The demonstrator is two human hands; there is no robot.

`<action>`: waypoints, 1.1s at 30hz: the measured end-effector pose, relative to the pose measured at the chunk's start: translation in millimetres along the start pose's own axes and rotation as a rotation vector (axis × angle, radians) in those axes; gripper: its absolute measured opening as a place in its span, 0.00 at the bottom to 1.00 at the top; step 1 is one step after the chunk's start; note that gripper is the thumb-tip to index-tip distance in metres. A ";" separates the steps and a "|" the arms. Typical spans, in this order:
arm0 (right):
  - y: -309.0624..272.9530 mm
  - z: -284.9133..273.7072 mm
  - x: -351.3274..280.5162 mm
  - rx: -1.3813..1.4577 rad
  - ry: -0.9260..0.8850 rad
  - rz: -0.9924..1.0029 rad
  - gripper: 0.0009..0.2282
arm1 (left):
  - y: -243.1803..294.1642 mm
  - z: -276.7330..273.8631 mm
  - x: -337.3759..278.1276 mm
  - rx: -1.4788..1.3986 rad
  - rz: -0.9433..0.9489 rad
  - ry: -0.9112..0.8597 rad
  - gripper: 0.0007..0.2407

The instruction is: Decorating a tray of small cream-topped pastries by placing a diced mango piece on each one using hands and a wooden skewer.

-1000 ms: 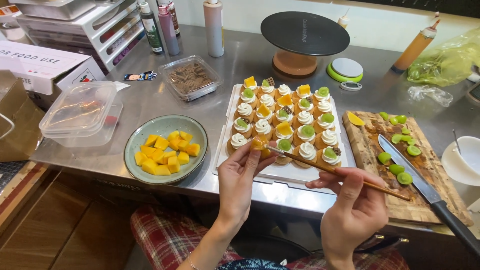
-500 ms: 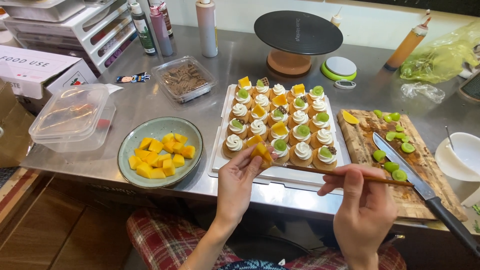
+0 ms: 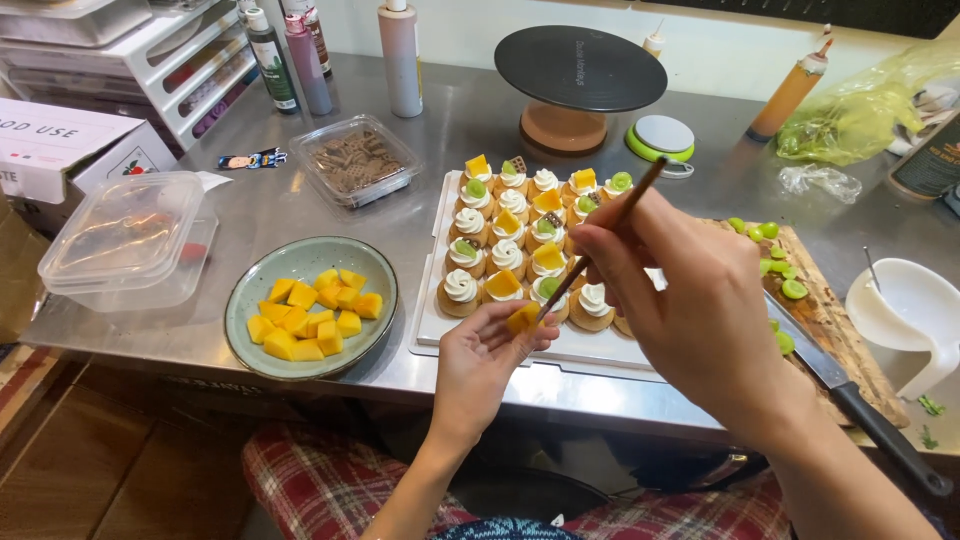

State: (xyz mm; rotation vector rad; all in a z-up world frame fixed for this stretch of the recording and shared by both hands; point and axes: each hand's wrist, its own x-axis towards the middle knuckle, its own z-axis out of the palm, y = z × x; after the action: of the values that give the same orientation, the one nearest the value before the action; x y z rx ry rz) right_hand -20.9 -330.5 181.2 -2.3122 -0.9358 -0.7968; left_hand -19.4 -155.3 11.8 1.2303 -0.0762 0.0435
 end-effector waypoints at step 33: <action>505.6 -159.8 -462.0 -0.327 0.499 1.193 0.35 | -46.9 112.4 -9.4 -0.489 -0.225 0.115 0.20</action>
State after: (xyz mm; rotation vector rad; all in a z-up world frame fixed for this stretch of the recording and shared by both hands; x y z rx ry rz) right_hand 30.0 -952.9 -142.6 -2.1918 0.8037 -0.8890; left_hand -29.2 -276.8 4.2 0.7400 0.1460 -0.0958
